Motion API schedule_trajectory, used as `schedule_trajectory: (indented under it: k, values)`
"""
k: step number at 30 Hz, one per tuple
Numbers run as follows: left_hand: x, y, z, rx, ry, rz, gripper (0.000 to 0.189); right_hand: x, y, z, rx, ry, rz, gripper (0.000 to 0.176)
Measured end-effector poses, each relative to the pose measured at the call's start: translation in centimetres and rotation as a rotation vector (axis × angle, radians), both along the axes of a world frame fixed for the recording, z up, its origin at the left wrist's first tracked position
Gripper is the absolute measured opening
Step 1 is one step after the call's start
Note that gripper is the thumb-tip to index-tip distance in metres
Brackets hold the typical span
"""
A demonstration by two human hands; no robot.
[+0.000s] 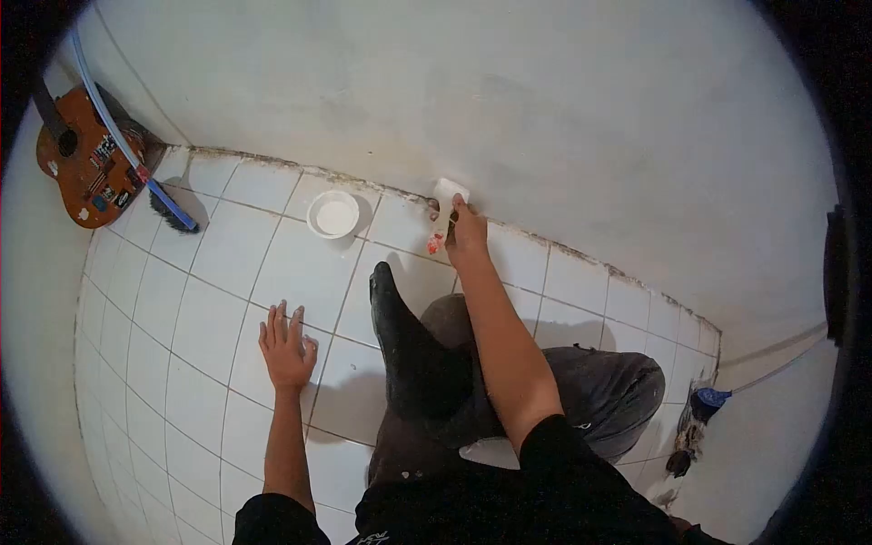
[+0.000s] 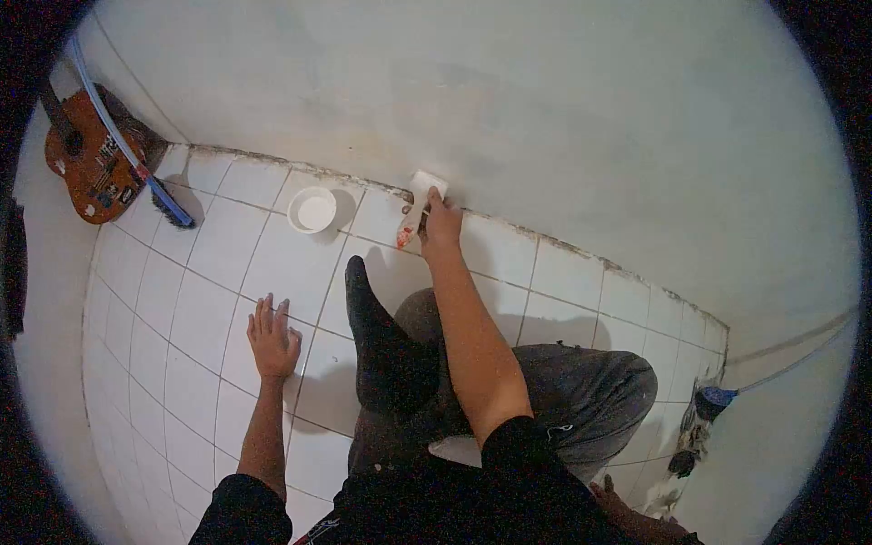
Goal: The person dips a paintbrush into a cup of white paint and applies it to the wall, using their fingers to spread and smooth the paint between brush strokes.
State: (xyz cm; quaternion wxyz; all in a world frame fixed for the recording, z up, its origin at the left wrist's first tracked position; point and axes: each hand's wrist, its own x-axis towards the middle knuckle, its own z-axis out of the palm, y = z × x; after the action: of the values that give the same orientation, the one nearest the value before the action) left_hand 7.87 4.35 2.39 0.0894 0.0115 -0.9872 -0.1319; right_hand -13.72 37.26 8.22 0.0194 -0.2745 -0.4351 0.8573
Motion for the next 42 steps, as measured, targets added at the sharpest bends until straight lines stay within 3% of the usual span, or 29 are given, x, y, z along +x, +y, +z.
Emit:
schedule_trajectory:
  k: [3,7,14,15,17,19,21,26,35,39,42]
  values:
    - [-0.1,0.1,0.0,0.010,0.007,0.006,0.061,0.6,-0.1,1.7,0.089,0.038,0.006,0.030]
    - [0.0,0.0,0.1,0.031,-0.001,-0.013,0.063,-0.6,1.5,-0.9,0.149,0.123,0.015,0.032]
    - [0.0,0.0,0.4,0.025,-0.054,0.012,0.062,2.8,0.3,6.0,0.244,0.236,-0.008,0.053]
    - [0.0,0.0,0.4,0.030,-0.050,0.017,0.062,3.1,0.1,5.9,0.248,0.240,-0.003,0.053]
    - [0.0,0.0,0.5,0.030,-0.036,0.003,0.062,3.6,-0.6,5.6,0.258,0.380,0.011,0.036]
    - [0.2,0.1,0.7,0.030,-0.037,0.002,0.062,3.6,-1.0,5.0,0.308,0.406,0.008,0.034]
    - [0.0,0.1,0.6,0.029,-0.035,-0.002,0.062,3.2,-0.7,3.6,0.361,0.279,0.121,0.038]
    - [0.0,0.2,0.3,0.020,0.010,0.010,0.061,2.4,0.5,1.6,0.373,0.120,0.142,0.033]
    - [-0.1,0.2,0.1,-0.014,-0.006,0.012,0.058,2.4,1.0,-0.1,0.165,-0.172,0.285,0.038]
    - [0.1,0.1,0.2,0.009,0.000,-0.002,0.059,1.9,1.7,-1.6,-0.071,-0.194,0.269,0.035]
    - [0.0,0.2,0.3,0.007,0.002,-0.002,0.059,1.6,1.8,-1.3,-0.013,-0.131,0.245,0.035]
